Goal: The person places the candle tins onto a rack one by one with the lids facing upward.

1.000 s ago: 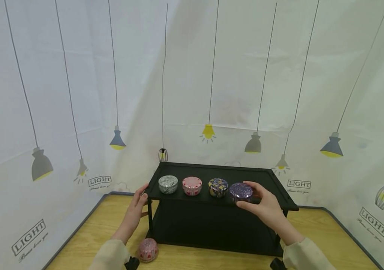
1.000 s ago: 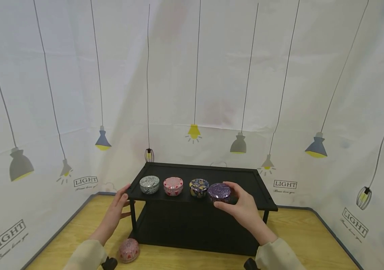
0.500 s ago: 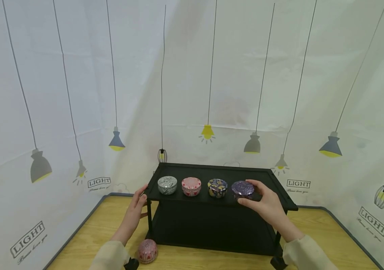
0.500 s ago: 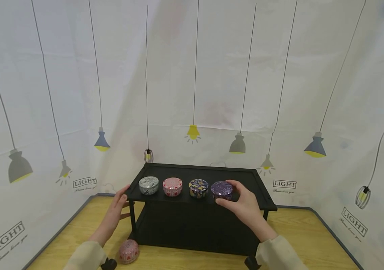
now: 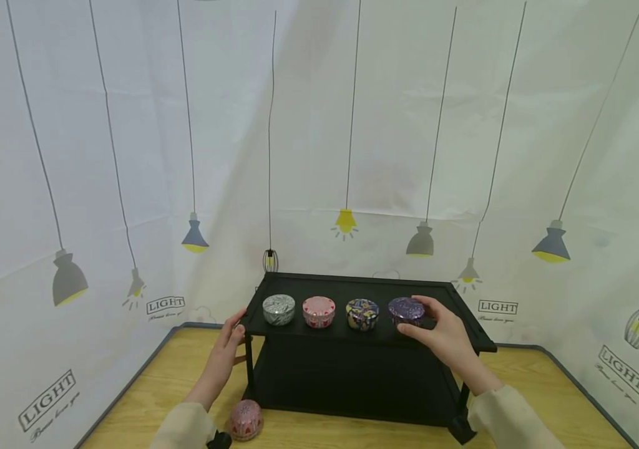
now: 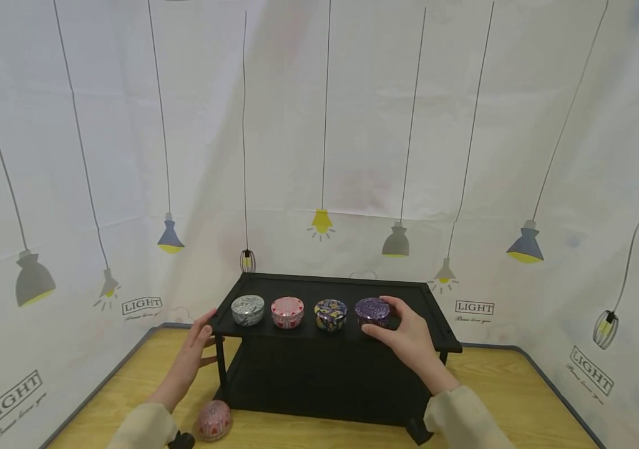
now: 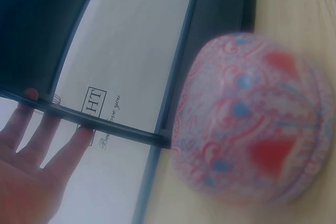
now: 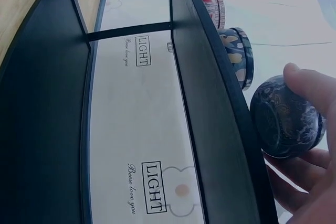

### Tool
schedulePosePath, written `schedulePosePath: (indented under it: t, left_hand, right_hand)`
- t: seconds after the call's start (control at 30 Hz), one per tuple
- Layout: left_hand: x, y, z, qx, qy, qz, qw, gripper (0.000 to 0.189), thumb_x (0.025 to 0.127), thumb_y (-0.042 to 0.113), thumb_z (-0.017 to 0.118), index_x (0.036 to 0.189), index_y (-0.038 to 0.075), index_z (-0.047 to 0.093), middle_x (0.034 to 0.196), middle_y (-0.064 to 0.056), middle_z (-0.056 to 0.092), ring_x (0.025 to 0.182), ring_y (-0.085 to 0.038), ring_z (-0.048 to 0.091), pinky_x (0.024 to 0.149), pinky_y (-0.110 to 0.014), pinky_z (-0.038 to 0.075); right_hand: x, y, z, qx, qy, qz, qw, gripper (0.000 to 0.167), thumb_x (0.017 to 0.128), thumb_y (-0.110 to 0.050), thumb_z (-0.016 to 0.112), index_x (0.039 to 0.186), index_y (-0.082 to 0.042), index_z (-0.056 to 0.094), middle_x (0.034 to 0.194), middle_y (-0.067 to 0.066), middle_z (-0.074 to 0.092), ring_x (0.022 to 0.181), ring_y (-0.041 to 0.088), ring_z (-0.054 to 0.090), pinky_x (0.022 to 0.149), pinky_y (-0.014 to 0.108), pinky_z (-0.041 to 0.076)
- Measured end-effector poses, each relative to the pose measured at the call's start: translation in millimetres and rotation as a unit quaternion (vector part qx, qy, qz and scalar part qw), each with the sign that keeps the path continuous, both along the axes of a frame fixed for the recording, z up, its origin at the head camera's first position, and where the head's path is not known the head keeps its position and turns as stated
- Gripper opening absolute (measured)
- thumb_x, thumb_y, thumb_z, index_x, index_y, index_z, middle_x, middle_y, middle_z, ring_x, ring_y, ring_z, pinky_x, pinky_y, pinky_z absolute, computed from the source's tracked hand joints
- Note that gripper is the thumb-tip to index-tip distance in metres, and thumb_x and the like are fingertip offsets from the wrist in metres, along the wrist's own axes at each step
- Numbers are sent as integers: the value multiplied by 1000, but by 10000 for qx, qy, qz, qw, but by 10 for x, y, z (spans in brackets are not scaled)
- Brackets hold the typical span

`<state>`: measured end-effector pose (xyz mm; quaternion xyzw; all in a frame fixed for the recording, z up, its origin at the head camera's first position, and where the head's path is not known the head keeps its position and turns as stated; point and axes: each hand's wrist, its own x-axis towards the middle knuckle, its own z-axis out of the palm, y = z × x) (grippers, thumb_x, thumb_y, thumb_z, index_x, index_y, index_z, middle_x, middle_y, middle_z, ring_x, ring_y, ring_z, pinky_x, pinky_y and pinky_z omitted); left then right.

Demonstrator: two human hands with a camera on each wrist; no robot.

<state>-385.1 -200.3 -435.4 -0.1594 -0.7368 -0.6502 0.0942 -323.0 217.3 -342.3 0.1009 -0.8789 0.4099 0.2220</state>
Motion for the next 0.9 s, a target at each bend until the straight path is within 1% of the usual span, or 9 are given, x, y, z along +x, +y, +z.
schedulePosePath:
  t: [0.23, 0.57, 0.7, 0.9]
  left_hand:
    - [11, 0, 7, -22, 3, 2, 10000, 50, 107, 35, 35, 153, 20, 25, 154, -22, 21, 127, -45, 38, 93, -65, 40]
    - [21, -3, 22, -23, -56, 40, 10000, 50, 106, 37, 35, 153, 21, 27, 154, -21, 22, 128, -45, 37, 94, -64, 39]
    - [13, -1, 17, -28, -42, 83, 10000, 50, 105, 40, 37, 152, 23, 28, 154, -20, 22, 129, -45, 37, 94, -64, 39]
    - [16, -4, 10, -15, -42, 62, 10000, 49, 106, 39, 36, 152, 23, 28, 153, -21, 23, 129, -45, 37, 94, -64, 39]
  right_hand:
    - [-61, 30, -8, -32, 89, -19, 10000, 71, 81, -35, 79, 137, -3, 50, 124, 21, 60, 113, 35, 56, 89, 53, 46]
    - [-78, 27, -20, -68, -5, -82, 9999, 72, 81, -35, 79, 138, -3, 48, 128, 23, 57, 117, 37, 54, 92, 54, 44]
    - [-88, 26, -30, -19, -29, -153, 9999, 75, 81, -38, 79, 139, -3, 47, 130, 23, 56, 118, 38, 52, 95, 56, 41]
    - [-86, 7, -38, 145, -137, -263, 9995, 78, 82, -43, 77, 140, -2, 46, 132, 25, 54, 118, 38, 51, 96, 57, 39]
